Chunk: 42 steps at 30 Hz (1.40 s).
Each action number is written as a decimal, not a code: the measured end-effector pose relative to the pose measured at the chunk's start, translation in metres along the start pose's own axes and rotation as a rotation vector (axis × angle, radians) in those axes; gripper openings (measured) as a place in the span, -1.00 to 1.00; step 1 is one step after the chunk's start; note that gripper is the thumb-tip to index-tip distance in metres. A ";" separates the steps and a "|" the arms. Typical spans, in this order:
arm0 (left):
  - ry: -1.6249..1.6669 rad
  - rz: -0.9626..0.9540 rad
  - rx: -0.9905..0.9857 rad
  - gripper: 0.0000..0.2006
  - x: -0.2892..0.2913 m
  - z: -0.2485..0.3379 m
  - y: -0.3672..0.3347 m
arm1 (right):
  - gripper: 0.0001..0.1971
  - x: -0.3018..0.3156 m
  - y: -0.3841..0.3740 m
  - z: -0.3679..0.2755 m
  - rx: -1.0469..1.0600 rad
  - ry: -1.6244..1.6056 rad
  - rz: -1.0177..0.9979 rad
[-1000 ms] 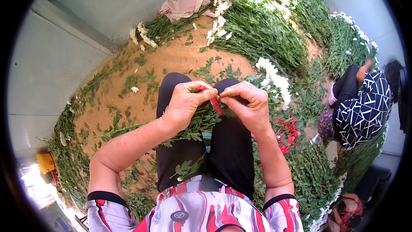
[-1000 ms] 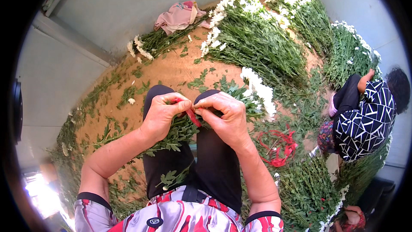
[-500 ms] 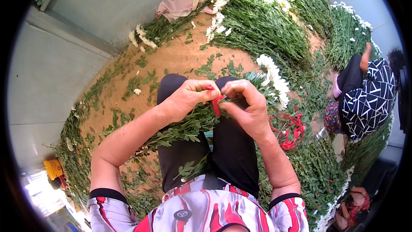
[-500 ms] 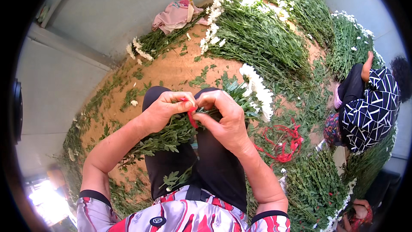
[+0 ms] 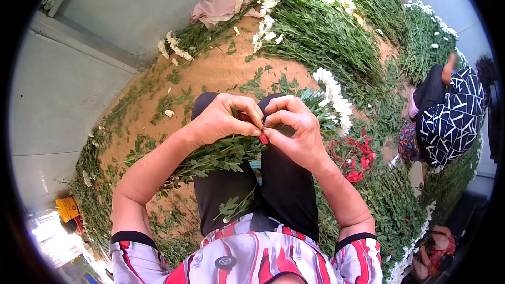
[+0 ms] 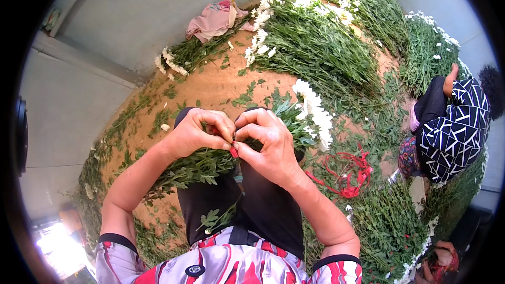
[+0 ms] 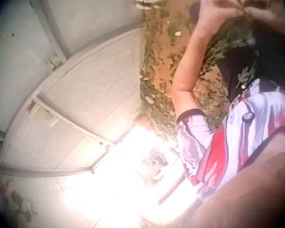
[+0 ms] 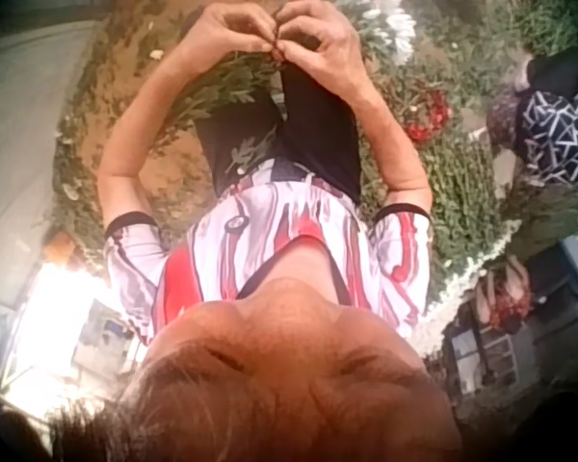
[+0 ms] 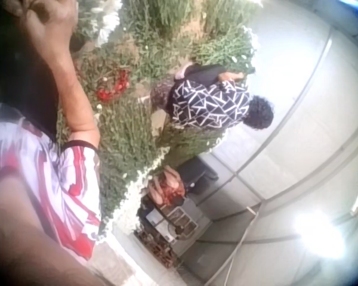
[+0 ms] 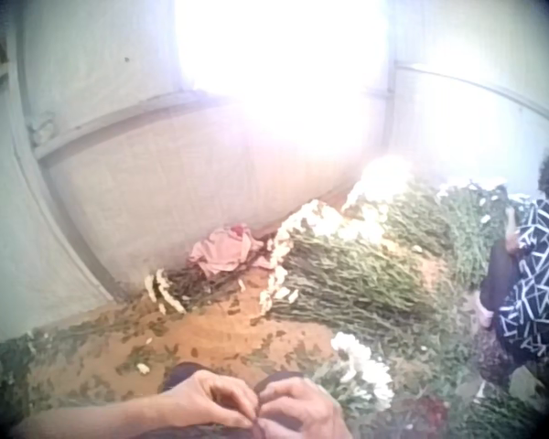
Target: The person gathers flowers into a bunch, secures them with a red tie, and then selects a single flower to add to the bundle.
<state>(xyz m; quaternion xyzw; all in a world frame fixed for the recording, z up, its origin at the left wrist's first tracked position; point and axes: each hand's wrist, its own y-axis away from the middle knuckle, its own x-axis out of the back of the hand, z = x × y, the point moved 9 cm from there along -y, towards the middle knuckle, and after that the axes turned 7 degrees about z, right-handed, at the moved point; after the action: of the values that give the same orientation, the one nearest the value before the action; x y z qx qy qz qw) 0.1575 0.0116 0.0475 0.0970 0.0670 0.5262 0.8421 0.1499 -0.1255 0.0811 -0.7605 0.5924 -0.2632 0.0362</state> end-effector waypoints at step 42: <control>-1.114 0.208 -0.694 -0.73 -0.041 0.046 0.027 | -0.85 0.006 0.011 -0.004 0.128 0.094 -0.016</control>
<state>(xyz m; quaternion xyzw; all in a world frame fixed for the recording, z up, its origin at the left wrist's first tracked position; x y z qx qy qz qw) 0.1260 -0.0182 0.0994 0.0836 -0.5615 0.4669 0.6781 0.1394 -0.1333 0.0830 -0.7481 0.5694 -0.3363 0.0550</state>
